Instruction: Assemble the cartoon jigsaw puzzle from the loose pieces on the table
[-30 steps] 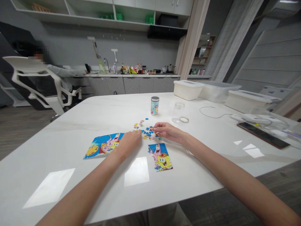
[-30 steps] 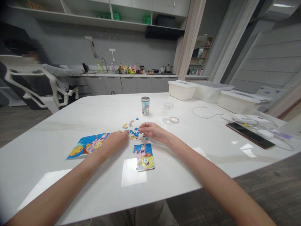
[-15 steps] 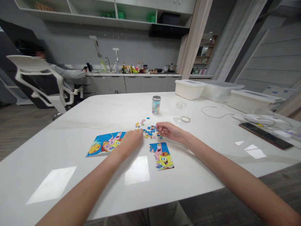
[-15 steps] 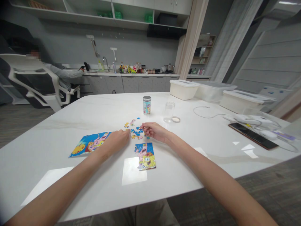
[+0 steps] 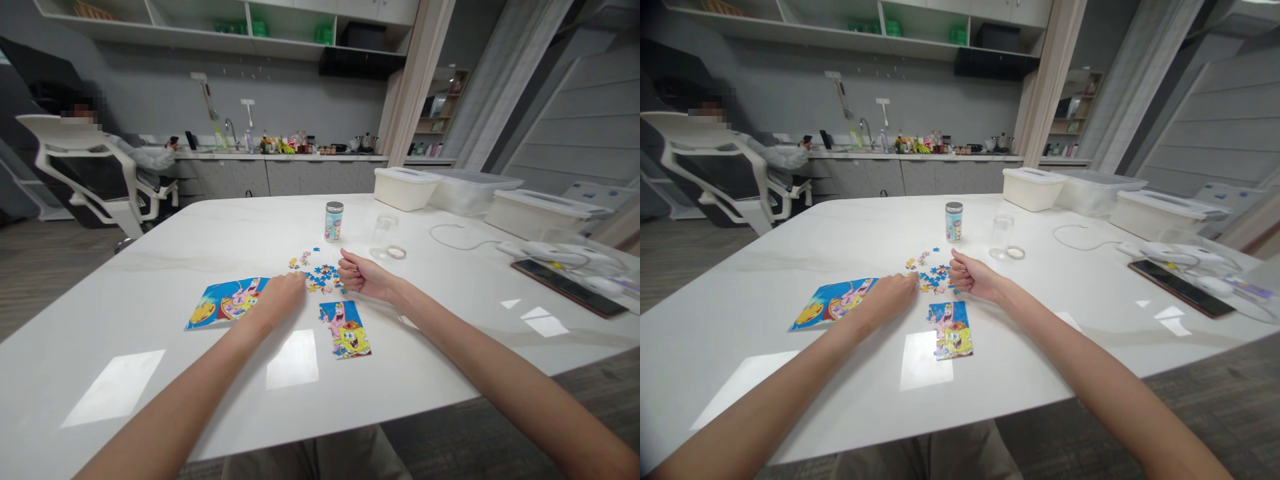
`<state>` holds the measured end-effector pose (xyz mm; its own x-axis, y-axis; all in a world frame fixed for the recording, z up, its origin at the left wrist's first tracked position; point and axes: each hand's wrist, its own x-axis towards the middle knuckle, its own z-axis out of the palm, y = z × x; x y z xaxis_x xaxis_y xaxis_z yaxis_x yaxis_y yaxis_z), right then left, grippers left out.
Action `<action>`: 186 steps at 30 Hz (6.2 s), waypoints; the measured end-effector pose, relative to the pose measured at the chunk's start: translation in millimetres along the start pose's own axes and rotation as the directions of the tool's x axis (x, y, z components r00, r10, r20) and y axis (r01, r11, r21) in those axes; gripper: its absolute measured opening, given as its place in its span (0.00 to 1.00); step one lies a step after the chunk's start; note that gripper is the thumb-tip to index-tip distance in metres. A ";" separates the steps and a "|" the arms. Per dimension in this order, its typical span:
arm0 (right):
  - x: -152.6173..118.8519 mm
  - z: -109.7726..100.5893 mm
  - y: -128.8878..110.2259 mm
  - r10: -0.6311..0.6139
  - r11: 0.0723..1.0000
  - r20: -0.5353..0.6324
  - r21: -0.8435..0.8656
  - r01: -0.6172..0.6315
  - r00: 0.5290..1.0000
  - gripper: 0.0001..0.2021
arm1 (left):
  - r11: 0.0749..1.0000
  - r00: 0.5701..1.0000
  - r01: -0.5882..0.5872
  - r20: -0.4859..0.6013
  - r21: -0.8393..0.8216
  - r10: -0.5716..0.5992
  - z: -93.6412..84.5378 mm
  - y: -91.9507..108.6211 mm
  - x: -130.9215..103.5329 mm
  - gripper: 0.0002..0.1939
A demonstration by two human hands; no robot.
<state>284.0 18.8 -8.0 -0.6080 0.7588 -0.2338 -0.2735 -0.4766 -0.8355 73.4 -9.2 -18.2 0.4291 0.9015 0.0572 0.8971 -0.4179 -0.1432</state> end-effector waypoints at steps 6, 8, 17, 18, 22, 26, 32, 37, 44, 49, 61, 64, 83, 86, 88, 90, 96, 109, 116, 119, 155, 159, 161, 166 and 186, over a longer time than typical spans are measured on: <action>0.1 5.4 3.8 -0.058 0.997 -0.102 -0.046 0.054 0.993 0.12 | 1.000 1.000 0.004 0.005 0.008 -0.005 -1.6 0.5 -1.0 0.14; -0.1 6.4 5.2 -0.102 0.992 -0.143 -0.089 0.089 0.985 0.06 | 1.000 1.000 0.003 0.003 0.012 -0.003 -1.8 0.5 -0.8 0.14; 1.9 4.1 6.7 -0.144 0.981 -0.130 -0.145 0.125 0.981 0.05 | 1.000 1.000 -0.003 -0.012 0.013 0.003 0.9 -0.2 0.9 0.14; 1.8 4.8 6.2 -0.139 0.984 -0.137 -0.134 0.121 0.981 0.05 | 1.000 1.000 -0.002 -0.012 0.013 0.002 0.8 -0.2 0.8 0.13; 1.8 7.3 3.7 -0.078 0.996 -0.215 -0.061 0.066 0.974 0.11 | 1.000 1.000 -0.003 -0.008 0.008 0.003 -0.2 0.0 0.3 0.13; 3.3 5.2 4.1 -0.114 0.992 -0.207 -0.069 0.102 0.972 0.11 | 1.000 1.000 0.002 -0.002 0.003 -0.002 -1.0 0.3 0.0 0.14; 3.3 0.4 7.9 -0.164 0.977 -0.123 -0.159 0.144 0.979 0.07 | 0.999 0.999 0.033 0.002 -0.004 -0.033 -3.3 1.4 -0.4 0.15; 2.3 0.4 8.1 -0.160 0.976 -0.131 -0.168 0.137 0.978 0.07 | 0.992 0.992 0.124 -0.003 -0.004 -0.124 -5.3 1.8 -1.0 0.17; 2.6 1.1 9.7 -0.161 0.973 -0.086 -0.180 0.144 0.983 0.07 | 0.988 0.988 0.156 -0.001 -0.006 -0.156 -4.2 1.4 -0.1 0.18; 4.9 5.1 11.9 -0.307 0.871 -0.199 -0.453 0.191 0.931 0.04 | 0.988 0.987 0.156 -0.018 -0.019 -0.157 -2.2 1.5 -0.3 0.17; 2.1 -1.0 11.7 -0.659 -0.074 0.198 -0.977 0.199 0.726 0.05 | 0.989 0.989 0.147 -0.009 -0.028 -0.147 -3.4 3.2 -1.0 0.16; 2.5 0.5 12.6 -0.655 -0.060 0.199 -0.975 0.212 0.729 0.03 | 0.988 0.988 0.152 -0.015 -0.028 -0.153 -2.6 3.0 -1.2 0.15; 2.9 3.0 16.7 -0.641 -0.073 0.238 -0.965 0.251 0.730 0.06 | 0.990 0.990 0.137 -0.040 -0.023 -0.138 -1.0 2.0 -1.3 0.15; 6.3 0.1 18.5 -0.664 0.037 0.182 -0.961 0.275 0.726 0.07 | 0.991 0.990 0.134 -0.037 -0.026 -0.135 -1.0 2.0 -0.9 0.16; 9.9 -1.7 20.1 -0.666 0.147 0.118 -0.948 0.284 0.737 0.08 | 0.991 0.990 0.134 -0.033 -0.030 -0.135 -1.5 2.0 -1.0 0.16; 13.2 -2.2 21.3 -0.637 0.317 0.022 -0.904 0.288 0.770 0.07 | 0.990 0.990 0.135 -0.028 -0.034 -0.136 -2.1 2.0 -1.2 0.16; 9.8 3.7 17.7 -0.385 0.865 -0.184 -0.413 0.284 0.904 0.10 | 0.988 0.989 0.147 -0.012 -0.050 -0.147 -2.7 2.3 -1.7 0.16; 4.9 3.3 7.5 -0.120 0.974 -0.307 0.147 0.172 0.944 0.06 | 0.989 0.990 0.140 -0.011 -0.053 -0.141 -0.6 1.2 -0.7 0.16; 3.9 0.1 9.1 -0.079 0.974 -0.281 0.184 0.134 0.957 0.10 | 0.989 0.990 0.140 -0.016 -0.051 -0.141 -3.5 2.2 -2.0 0.16; 1.9 2.9 9.2 -0.061 0.985 -0.263 0.142 0.101 0.963 0.11 | 0.989 0.990 0.140 -0.016 -0.049 -0.141 -4.1 3.0 -2.3 0.16; -3.2 14.2 6.0 -0.117 0.993 -0.267 -0.026 0.114 0.957 0.18 | 0.992 0.992 0.124 -0.021 -0.033 -0.125 -4.1 3.5 -2.3 0.15; -0.4 12.9 8.6 -0.133 0.991 -0.248 -0.018 0.132 0.960 0.14 | 0.992 0.992 0.120 -0.021 -0.036 -0.121 -4.1 3.9 -2.7 0.16; 0.7 12.0 9.5 -0.143 0.990 -0.269 -0.025 0.142 0.952 0.12 | 0.992 0.993 0.119 -0.021 -0.036 -0.119 -4.4 3.8 -2.8 0.16; 1.1 9.5 10.6 -0.167 0.986 -0.234 -0.064 0.156 0.958 0.09 | 0.992 0.992 0.119 -0.027 -0.033 -0.120 -4.4 3.6 -2.8 0.15; 3.3 5.8 11.6 -0.211 0.976 -0.248 -0.111 0.188 0.946 0.13 | 0.993 0.993 0.114 -0.032 -0.023 -0.115 -3.2 3.4 -3.1 0.15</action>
<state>274.5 13.2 -15.6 -0.3328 0.9279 -0.1683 -0.2990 -0.2731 -0.9143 75.4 -13.8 -15.7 0.3266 0.9393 0.1047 0.9423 -0.3150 -0.1134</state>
